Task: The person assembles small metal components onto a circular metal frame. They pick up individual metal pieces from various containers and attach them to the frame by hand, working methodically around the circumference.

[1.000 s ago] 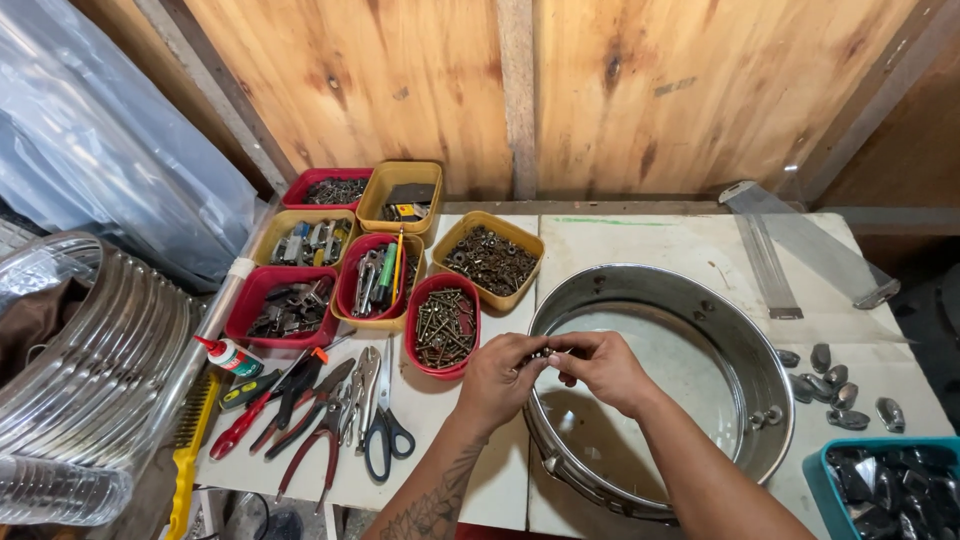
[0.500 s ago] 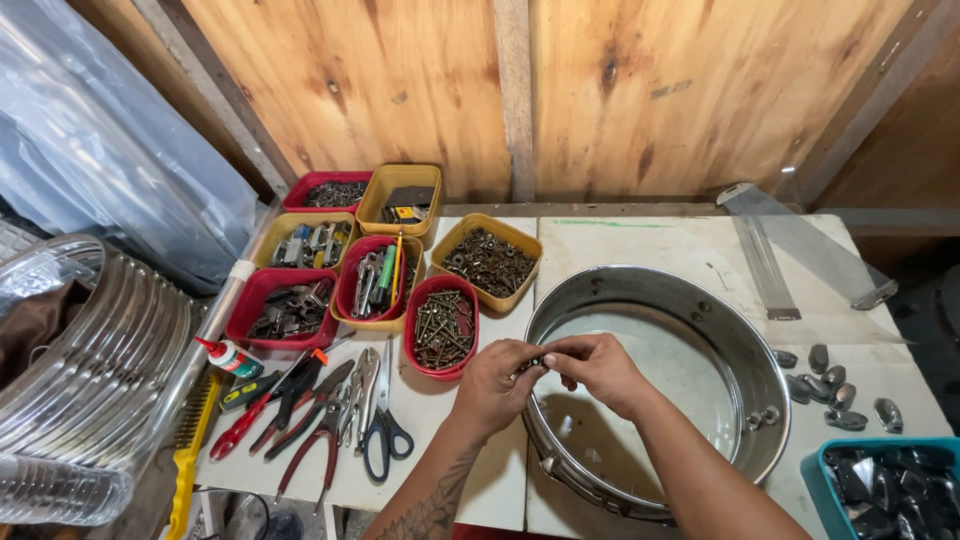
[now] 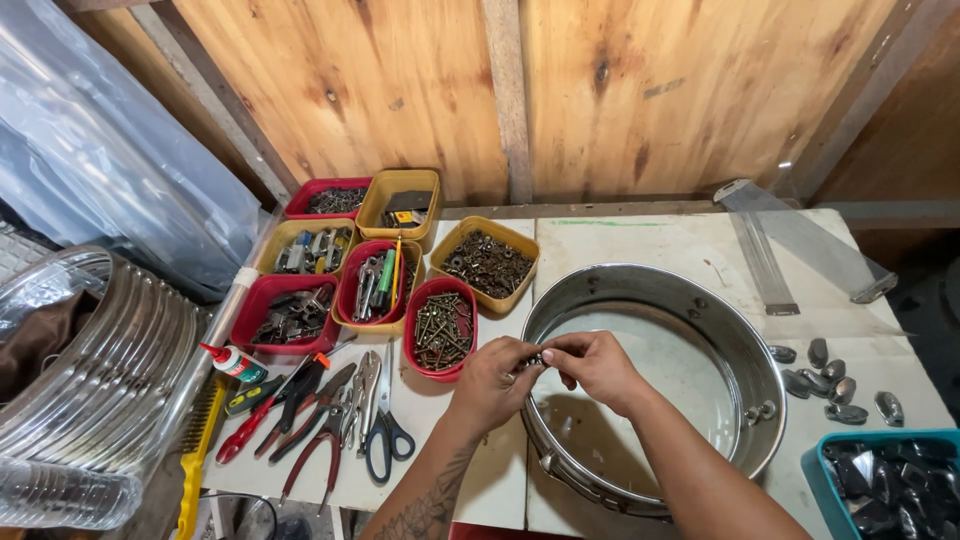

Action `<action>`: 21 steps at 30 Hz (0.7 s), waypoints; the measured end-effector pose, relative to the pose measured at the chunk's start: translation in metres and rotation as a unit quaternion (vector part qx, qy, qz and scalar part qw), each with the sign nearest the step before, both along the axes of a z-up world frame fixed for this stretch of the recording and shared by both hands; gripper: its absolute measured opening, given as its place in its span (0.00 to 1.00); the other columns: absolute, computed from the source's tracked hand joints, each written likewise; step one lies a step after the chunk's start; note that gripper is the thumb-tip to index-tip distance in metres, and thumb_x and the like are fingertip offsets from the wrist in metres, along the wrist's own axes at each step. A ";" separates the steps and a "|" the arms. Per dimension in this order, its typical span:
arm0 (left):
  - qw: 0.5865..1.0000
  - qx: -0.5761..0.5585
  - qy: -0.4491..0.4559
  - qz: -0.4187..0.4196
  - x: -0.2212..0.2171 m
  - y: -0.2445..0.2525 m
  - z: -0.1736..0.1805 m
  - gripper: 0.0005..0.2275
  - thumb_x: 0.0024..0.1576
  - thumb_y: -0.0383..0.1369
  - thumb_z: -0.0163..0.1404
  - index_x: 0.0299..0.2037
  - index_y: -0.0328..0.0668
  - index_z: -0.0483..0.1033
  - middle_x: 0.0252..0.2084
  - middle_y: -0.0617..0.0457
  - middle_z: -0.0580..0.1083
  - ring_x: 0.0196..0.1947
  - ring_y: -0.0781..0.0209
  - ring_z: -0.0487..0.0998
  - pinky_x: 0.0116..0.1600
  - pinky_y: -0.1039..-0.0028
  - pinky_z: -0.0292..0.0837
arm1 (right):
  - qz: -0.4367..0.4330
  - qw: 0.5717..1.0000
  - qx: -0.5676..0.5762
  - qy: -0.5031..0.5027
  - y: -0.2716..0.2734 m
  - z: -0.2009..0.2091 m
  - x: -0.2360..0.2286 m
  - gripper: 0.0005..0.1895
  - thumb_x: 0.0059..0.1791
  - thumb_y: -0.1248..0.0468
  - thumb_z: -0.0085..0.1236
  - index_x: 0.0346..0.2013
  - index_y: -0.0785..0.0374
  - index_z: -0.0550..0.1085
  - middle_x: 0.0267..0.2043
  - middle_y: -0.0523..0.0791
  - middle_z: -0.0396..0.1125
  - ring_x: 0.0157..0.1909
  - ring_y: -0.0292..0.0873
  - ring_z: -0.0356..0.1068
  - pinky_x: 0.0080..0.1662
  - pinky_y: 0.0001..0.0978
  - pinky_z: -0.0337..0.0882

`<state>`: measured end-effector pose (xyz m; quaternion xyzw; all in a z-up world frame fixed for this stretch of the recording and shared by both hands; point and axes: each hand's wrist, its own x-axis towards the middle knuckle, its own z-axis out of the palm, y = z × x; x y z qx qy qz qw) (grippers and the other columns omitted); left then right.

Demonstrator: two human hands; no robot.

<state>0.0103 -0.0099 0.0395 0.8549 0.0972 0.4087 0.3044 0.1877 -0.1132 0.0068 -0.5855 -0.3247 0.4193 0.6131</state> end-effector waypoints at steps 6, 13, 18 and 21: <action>1.000 0.002 0.000 0.008 0.004 0.001 -0.010 0.10 0.49 0.30 0.63 0.42 0.46 0.85 0.32 0.50 0.79 0.33 0.50 0.83 0.35 0.68 0.80 | 0.005 1.000 -0.005 -0.009 -0.001 0.001 -0.001 0.12 0.47 0.72 0.64 0.43 0.79 0.81 0.29 0.58 0.75 0.20 0.40 0.65 0.25 0.34 0.70; 0.998 -0.058 0.026 0.020 0.005 0.002 -0.009 0.11 0.48 0.30 0.64 0.41 0.45 0.86 0.32 0.47 0.80 0.33 0.49 0.84 0.34 0.68 0.80 | -0.009 0.999 -0.027 -0.015 -0.003 0.003 0.001 0.12 0.48 0.71 0.63 0.44 0.79 0.80 0.30 0.59 0.75 0.21 0.40 0.65 0.26 0.35 0.70; 0.989 -0.145 0.026 0.023 0.000 0.000 -0.002 0.11 0.48 0.29 0.64 0.41 0.43 0.87 0.31 0.46 0.81 0.32 0.52 0.84 0.34 0.68 0.80 | -0.016 0.999 -0.042 -0.021 -0.005 0.012 0.000 0.13 0.49 0.71 0.63 0.44 0.79 0.80 0.31 0.59 0.76 0.21 0.40 0.66 0.27 0.35 0.71; 0.971 -0.238 0.003 0.028 -0.005 0.005 -0.002 0.11 0.47 0.27 0.65 0.40 0.40 0.87 0.31 0.45 0.82 0.31 0.57 0.83 0.35 0.70 0.80 | -0.033 0.998 -0.047 -0.019 -0.004 0.020 -0.002 0.13 0.49 0.71 0.62 0.45 0.79 0.80 0.31 0.59 0.75 0.22 0.41 0.66 0.27 0.35 0.72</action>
